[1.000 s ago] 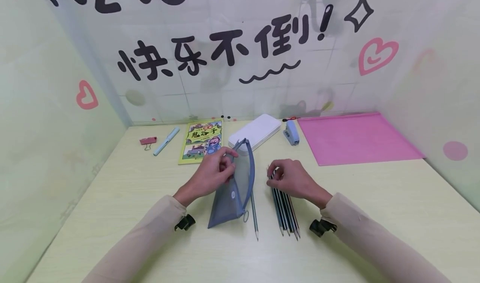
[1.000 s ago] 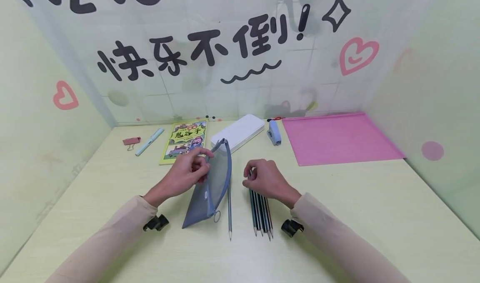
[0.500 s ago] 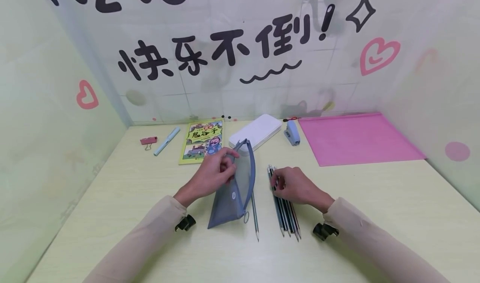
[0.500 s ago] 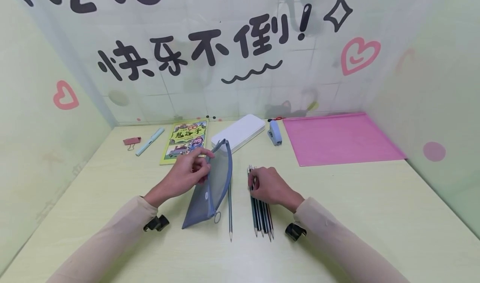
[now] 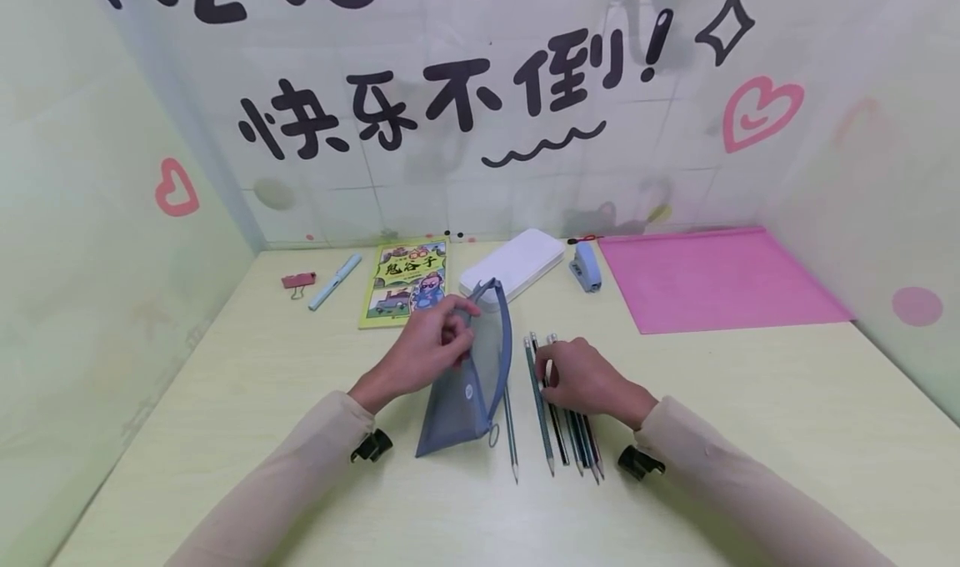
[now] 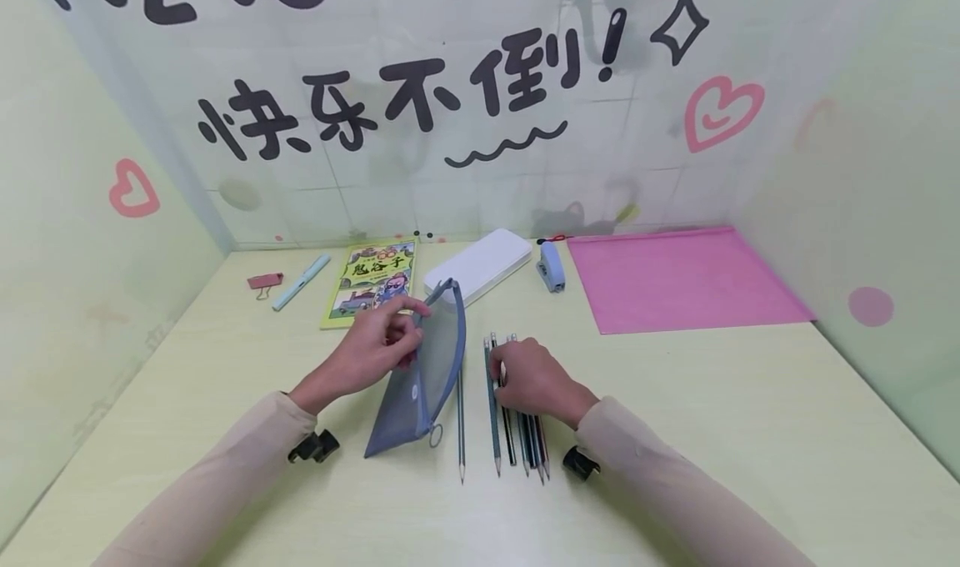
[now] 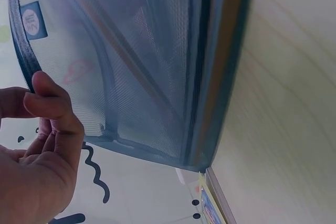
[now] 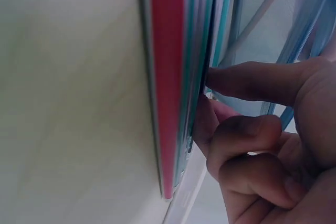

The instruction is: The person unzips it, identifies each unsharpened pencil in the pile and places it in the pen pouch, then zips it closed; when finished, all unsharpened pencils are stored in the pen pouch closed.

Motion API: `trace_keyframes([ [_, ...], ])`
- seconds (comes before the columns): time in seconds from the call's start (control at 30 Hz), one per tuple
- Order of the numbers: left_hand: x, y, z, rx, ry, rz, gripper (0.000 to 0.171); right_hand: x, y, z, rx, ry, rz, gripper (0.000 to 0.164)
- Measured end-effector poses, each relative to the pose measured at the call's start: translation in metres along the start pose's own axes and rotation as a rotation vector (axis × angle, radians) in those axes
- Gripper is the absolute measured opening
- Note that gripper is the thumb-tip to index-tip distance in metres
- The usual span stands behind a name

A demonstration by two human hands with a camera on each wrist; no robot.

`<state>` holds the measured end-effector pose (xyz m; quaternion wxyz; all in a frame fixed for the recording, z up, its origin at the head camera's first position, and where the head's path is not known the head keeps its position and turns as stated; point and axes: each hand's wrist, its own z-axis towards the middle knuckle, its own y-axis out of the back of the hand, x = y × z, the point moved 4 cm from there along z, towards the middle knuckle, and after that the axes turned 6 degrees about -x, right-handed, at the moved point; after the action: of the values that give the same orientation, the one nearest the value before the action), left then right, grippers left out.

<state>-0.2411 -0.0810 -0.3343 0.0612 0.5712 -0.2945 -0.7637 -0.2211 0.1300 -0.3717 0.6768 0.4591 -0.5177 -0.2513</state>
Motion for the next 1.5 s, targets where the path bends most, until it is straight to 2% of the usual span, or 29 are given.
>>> trace_keyframes([
  [0.27,0.0,0.0,0.001,-0.004,-0.005,-0.003,0.027,0.009,-0.004,0.004,0.021,-0.045,-0.049,0.013],
  [0.5,0.001,-0.002,0.001,0.006,0.003,-0.006,0.028,0.012,-0.007,0.004,0.025,-0.092,0.011,0.019],
  [0.7,0.003,-0.003,0.001,0.002,0.006,-0.003,0.028,0.008,0.001,0.006,0.002,-0.081,0.058,0.016],
  [0.9,0.003,-0.004,0.002,0.0,0.006,-0.003,0.028,0.007,0.019,0.012,-0.06,-0.088,0.146,0.016],
  [1.1,0.002,-0.004,0.002,0.003,0.012,0.003,0.028,0.013,0.033,0.02,-0.128,-0.13,0.215,0.021],
  [1.33,0.001,-0.005,0.003,0.01,0.003,0.0,0.029,0.022,0.04,0.028,-0.235,-0.197,0.348,0.024],
  [1.5,0.0,-0.006,0.002,0.013,0.0,-0.002,0.028,0.026,0.037,0.034,-0.278,-0.232,0.423,0.023],
])
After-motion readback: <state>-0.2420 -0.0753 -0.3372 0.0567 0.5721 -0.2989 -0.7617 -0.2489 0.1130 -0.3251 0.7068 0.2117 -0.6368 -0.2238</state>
